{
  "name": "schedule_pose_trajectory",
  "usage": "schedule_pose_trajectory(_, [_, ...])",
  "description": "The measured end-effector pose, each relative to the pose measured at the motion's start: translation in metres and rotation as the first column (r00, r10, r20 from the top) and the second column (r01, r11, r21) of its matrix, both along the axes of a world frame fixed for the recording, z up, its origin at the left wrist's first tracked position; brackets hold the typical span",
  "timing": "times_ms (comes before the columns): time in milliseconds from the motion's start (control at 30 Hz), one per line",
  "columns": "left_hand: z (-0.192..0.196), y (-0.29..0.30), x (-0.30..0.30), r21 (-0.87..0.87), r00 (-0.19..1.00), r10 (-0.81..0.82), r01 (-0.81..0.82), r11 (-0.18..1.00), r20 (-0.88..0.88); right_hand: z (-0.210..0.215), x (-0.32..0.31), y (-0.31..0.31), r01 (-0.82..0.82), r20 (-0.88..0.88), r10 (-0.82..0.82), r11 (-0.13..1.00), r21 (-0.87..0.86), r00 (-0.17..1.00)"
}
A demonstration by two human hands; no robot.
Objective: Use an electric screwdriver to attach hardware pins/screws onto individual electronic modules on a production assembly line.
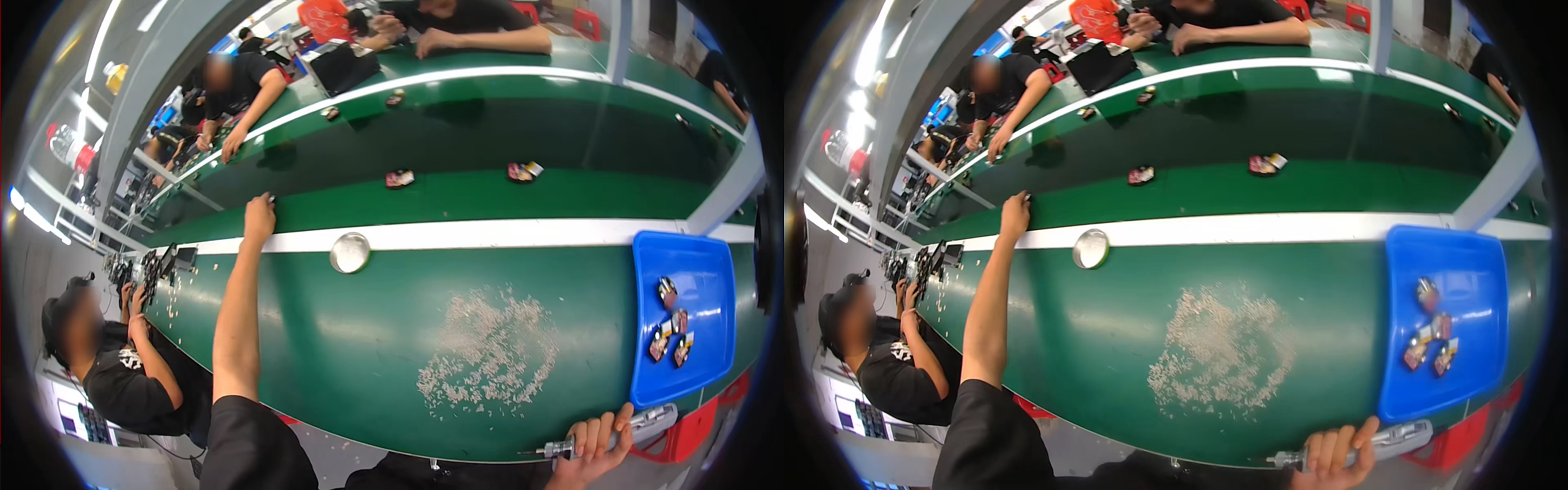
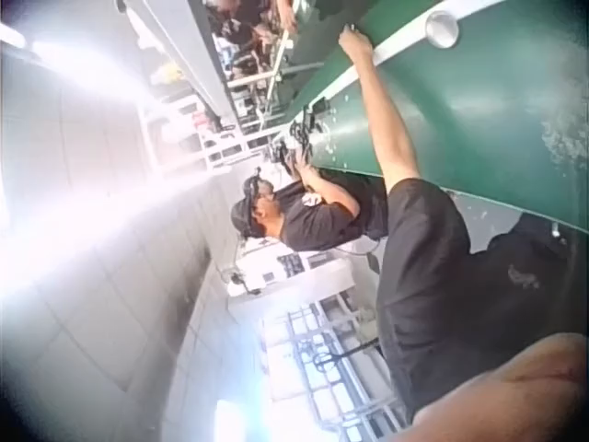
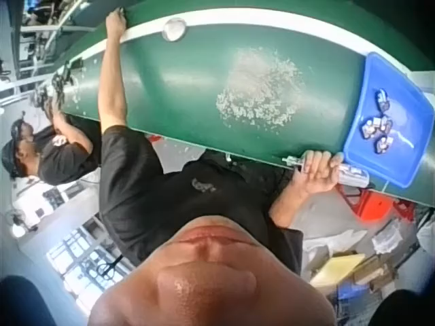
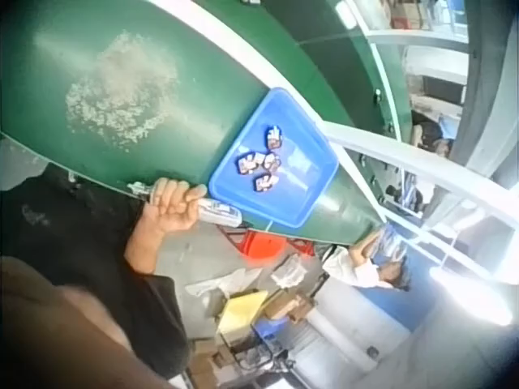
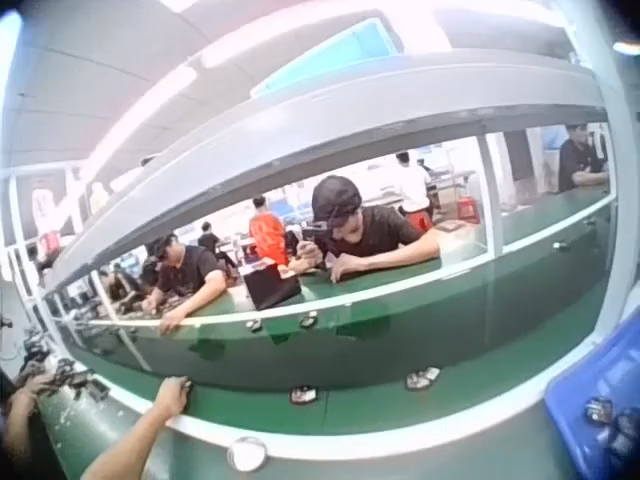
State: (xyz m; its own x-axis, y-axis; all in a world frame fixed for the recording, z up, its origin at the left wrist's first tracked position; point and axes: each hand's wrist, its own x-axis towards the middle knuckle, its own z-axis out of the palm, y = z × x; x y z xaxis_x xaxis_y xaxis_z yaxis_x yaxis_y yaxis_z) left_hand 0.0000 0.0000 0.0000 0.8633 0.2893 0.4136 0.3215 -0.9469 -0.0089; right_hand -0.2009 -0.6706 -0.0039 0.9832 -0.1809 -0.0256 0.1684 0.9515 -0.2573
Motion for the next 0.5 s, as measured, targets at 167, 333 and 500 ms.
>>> schedule_pose_trajectory(167, [0.016,-0.078,-0.011,-0.015,0.894,-0.406,0.416,0.909,0.187,0.014,-0.008,0.011,-0.039,-0.036,0.038,0.999,-0.028,0.999])
schedule_pose_trajectory(333, [0.056,-0.347,-0.095,-0.221,0.645,-0.751,0.76,0.61,0.144,-0.007,-0.002,-0.006,-0.103,0.038,0.106,0.992,-0.079,0.994])
schedule_pose_trajectory(500, [0.037,-0.475,-0.164,-0.379,0.127,-0.991,0.919,0.103,0.039,-0.008,-0.028,-0.013,-0.117,0.066,0.127,0.984,-0.137,0.99])
